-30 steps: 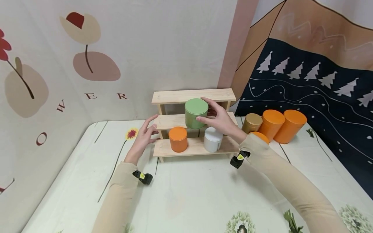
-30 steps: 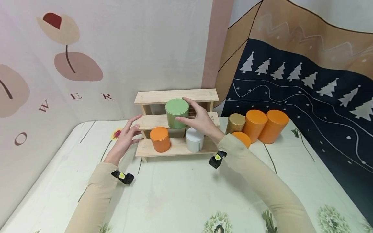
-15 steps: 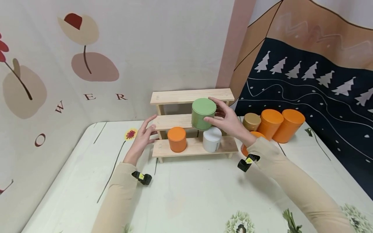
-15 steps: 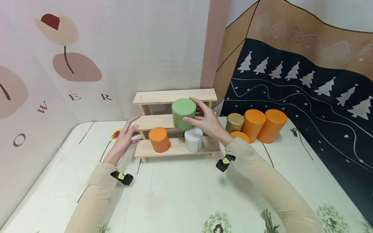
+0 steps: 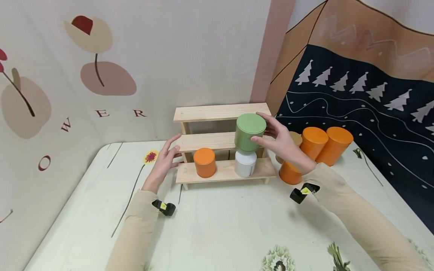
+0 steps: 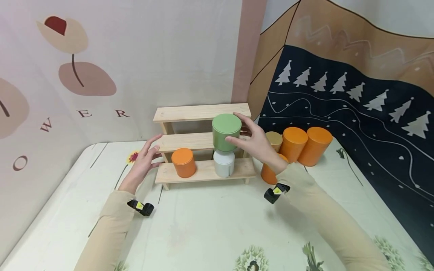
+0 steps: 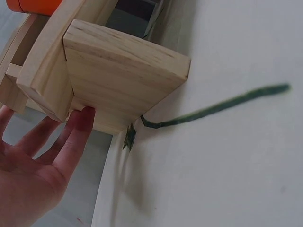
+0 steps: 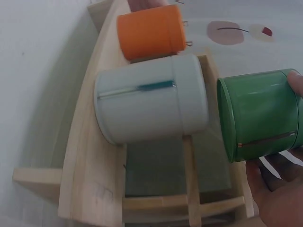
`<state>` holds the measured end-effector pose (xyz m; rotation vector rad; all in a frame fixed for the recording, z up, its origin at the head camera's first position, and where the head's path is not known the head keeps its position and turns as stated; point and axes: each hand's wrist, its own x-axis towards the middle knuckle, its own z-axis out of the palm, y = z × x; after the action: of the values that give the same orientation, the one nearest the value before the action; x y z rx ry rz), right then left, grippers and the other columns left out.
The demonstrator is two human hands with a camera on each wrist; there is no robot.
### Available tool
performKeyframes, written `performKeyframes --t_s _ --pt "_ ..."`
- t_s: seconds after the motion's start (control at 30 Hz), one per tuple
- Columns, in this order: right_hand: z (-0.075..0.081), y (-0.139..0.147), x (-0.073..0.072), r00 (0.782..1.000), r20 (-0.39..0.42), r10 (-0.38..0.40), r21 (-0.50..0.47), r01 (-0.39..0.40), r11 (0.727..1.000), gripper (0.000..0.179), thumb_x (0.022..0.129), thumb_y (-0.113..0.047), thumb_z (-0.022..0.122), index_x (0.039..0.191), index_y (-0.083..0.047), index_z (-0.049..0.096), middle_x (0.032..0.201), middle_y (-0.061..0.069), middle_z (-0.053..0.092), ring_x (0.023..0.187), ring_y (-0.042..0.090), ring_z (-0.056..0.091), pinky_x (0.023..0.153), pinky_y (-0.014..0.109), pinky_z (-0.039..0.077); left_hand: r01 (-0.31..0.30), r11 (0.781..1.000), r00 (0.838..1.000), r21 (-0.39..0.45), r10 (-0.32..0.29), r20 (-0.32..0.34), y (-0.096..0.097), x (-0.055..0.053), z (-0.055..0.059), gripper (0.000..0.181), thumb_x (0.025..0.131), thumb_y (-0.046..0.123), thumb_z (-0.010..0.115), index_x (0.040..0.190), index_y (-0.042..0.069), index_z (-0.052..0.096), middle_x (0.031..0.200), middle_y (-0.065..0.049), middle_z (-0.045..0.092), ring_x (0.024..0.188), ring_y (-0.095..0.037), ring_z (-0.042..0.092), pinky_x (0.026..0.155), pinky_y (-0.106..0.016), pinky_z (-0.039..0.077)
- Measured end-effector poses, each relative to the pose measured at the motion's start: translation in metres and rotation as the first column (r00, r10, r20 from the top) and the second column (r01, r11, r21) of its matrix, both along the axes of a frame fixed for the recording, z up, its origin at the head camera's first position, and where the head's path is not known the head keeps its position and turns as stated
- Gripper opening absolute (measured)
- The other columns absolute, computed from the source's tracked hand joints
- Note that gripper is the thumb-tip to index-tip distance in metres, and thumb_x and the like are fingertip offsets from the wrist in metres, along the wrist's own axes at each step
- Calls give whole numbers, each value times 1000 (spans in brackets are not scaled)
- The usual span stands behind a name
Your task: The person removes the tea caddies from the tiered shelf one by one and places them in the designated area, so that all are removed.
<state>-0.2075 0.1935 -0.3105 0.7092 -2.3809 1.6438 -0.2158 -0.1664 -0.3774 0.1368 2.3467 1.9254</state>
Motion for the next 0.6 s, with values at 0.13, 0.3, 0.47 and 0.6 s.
performKeyframes --t_s 0.13,0.3,0.47,0.6 --pt "1 13 6 1000 1 -31 17 31 999 66 90 -5 67 148 -9 36 134 14 51 116 24 53 98 28 42 -1 1000 1000 9 1 -4 -3 -5 -9 50 105 32 40 153 29 26 154 -14 25 126 -41 43 98 -59 38" --pt "0 26 15 998 16 -64 27 63 998 66 91 -7 67 149 -10 36 135 13 51 115 20 54 94 22 43 -7 1000 1000 6 7 -11 -7 -14 -21 50 104 37 42 152 36 28 154 -9 26 126 -39 45 98 -59 39" --pt "-2 37 20 997 1 -80 18 80 997 66 91 -3 66 149 -9 36 137 15 51 116 14 52 97 21 41 -11 1000 1000 -1 11 -23 -7 -14 -21 50 103 41 42 151 37 29 154 -9 28 125 -39 45 97 -59 39" --pt "-5 46 24 997 -7 -81 17 82 997 66 90 -2 66 148 -9 36 135 15 51 114 11 53 95 20 43 -11 1000 1000 -2 11 -16 -7 -13 -21 51 103 41 43 151 37 28 153 -10 28 125 -38 45 98 -59 39"
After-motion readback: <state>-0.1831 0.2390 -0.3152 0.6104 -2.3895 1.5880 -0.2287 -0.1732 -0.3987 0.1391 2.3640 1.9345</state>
